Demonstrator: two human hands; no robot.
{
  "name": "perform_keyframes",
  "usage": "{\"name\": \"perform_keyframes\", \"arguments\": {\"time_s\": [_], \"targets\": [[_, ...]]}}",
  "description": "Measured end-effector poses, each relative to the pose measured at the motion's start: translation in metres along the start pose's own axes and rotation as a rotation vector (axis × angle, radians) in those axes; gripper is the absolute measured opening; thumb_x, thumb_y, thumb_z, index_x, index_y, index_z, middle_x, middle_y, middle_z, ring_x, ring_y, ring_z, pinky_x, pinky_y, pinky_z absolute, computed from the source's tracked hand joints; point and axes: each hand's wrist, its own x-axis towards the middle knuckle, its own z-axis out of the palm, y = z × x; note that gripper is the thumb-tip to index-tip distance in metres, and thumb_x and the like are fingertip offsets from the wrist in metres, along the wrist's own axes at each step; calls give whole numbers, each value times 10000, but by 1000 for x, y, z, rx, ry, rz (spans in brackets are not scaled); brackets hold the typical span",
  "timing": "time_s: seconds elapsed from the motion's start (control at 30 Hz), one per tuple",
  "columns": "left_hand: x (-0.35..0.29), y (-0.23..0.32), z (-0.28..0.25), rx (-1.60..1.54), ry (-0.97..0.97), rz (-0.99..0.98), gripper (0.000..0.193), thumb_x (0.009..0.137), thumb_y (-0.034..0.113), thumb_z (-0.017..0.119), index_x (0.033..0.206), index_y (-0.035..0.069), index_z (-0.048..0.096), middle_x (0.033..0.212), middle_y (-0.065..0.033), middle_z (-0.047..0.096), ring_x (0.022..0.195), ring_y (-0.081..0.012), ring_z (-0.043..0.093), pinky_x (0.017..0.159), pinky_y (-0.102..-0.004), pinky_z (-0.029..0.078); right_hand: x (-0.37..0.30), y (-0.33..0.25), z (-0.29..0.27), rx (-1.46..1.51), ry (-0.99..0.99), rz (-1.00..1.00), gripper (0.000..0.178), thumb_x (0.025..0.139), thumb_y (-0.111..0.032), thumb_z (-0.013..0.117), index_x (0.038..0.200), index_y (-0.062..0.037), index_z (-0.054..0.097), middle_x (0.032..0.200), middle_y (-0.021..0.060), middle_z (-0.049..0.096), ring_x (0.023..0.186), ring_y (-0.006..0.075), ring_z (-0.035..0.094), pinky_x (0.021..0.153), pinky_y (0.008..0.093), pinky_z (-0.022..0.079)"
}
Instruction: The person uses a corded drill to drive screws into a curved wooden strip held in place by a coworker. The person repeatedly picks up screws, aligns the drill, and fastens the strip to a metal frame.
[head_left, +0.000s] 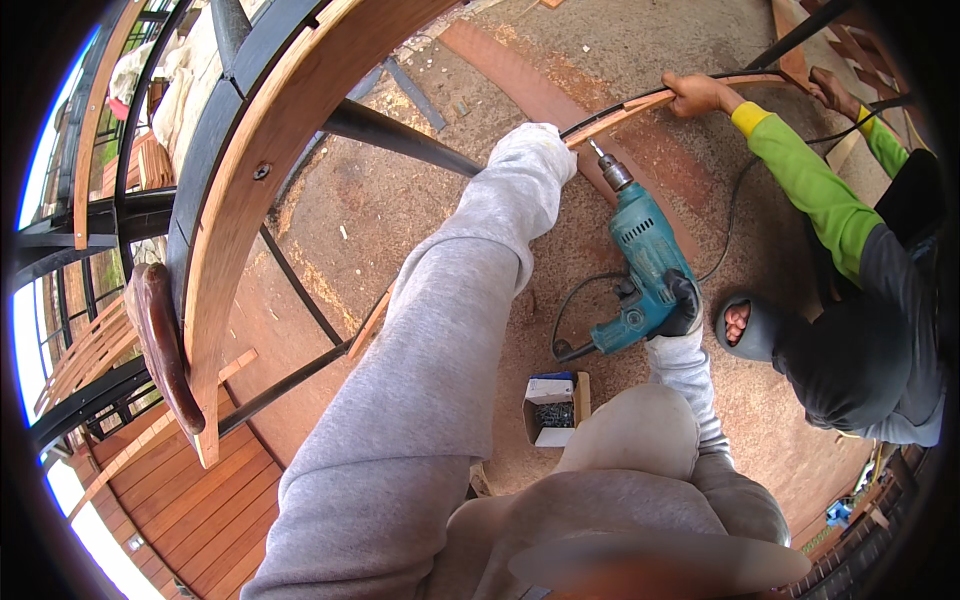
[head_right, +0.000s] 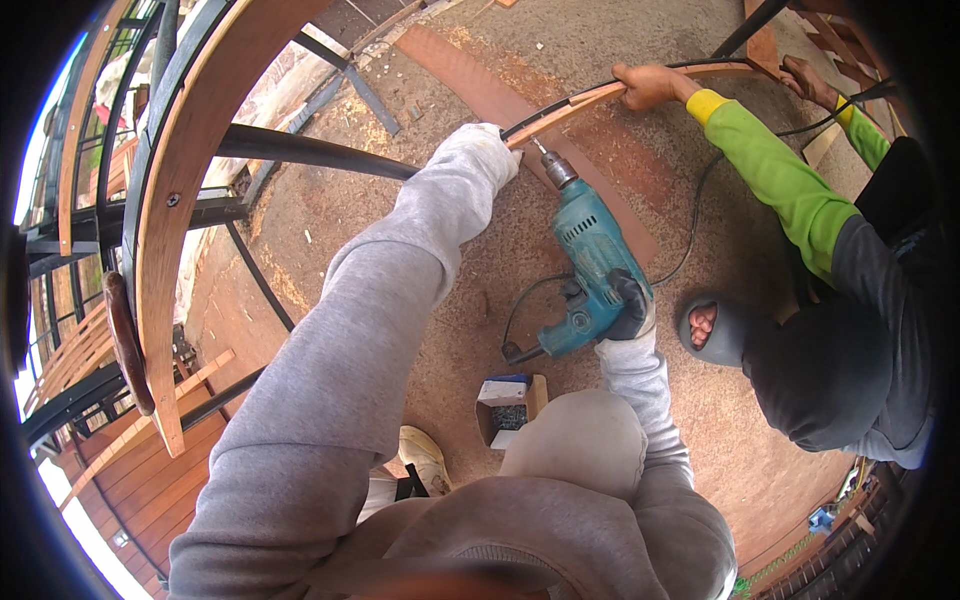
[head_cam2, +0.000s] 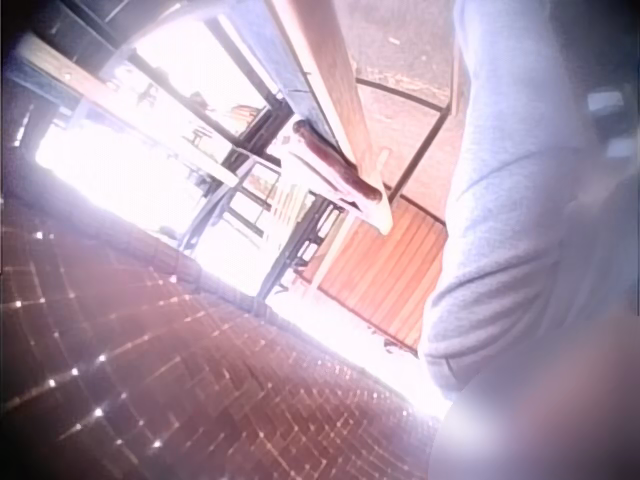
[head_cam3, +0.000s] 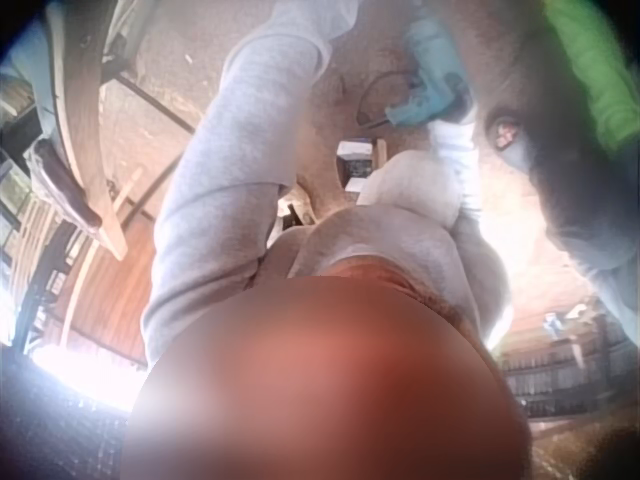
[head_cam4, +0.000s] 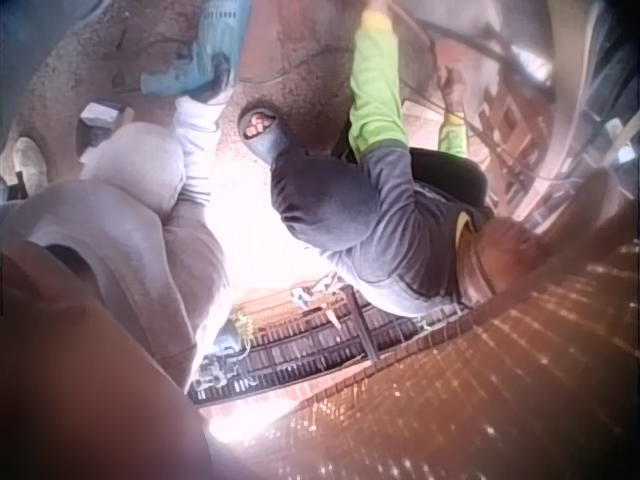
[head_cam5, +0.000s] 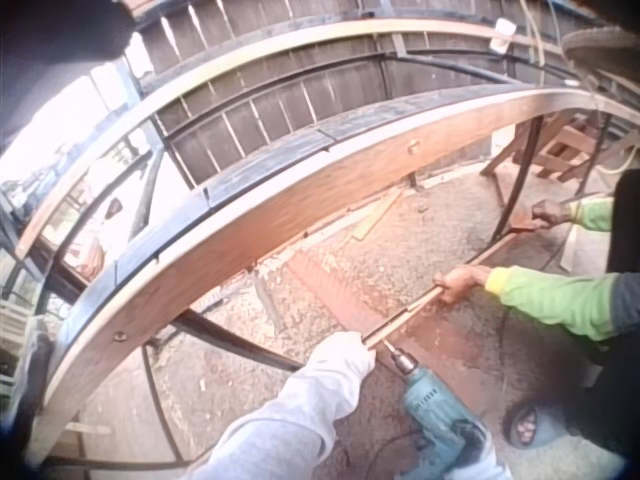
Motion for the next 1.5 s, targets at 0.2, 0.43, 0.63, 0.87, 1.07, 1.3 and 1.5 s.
{"name": "perform_keyframes", "arguments": {"time_s": [0.2,0.43,0.63,0.87,1.07,1.3,1.5], "targets": [[-2,2,-2,10,22,-15,490,907,410,661,1306,127,680,1360,-137,646,1268,-308,611,1060,-434,500,-2,-1,2,-3,43,11,773,796,-438,687,1328,92,505,962,236,685,741,318,712,657,383,608],[13,-5,12,-15,16,67,488,917,438,663,1285,117,689,1316,-143,668,1234,-325,627,1049,-432,505,-12,-14,12,-111,32,-35,637,884,-365,649,1352,44,511,971,234,684,777,294,711,663,370,605],[39,-12,27,51,-22,83,487,922,448,664,1274,113,692,1301,-146,675,1222,-330,631,1043,-435,508,-12,-18,17,-196,14,-61,549,926,-281,613,1347,56,506,998,216,686,803,291,709,681,378,602],[15,1,5,136,-18,51,486,927,461,674,1249,98,698,1273,-150,684,1200,-339,638,1031,-444,514,-16,-11,13,-87,33,-43,542,916,-273,602,1336,56,509,1043,232,674,818,308,714,685,392,606],[11,-1,5,89,-4,49,470,917,433,694,1240,93,698,1258,-160,686,1190,-345,640,1024,-442,517,-15,-9,16,-102,20,-85,532,922,-268,616,1332,54,511,1075,241,673,793,307,717,660,400,608],[13,-1,8,122,22,41,465,921,475,683,1225,124,697,1189,-142,711,1137,-337,665,975,-430,539,-8,-9,3,-208,2,-81,522,922,-247,671,1328,47,528,1105,216,687,818,294,731,696,398,618],[21,-2,13,146,21,44,426,913,461,699,1194,140,712,1170,-136,719,1126,-337,669,961,-424,545,-5,-6,-5,-286,1,-101,550,920,-267,698,1334,53,528,1131,211,686,849,285,739,728,386,622]]}}
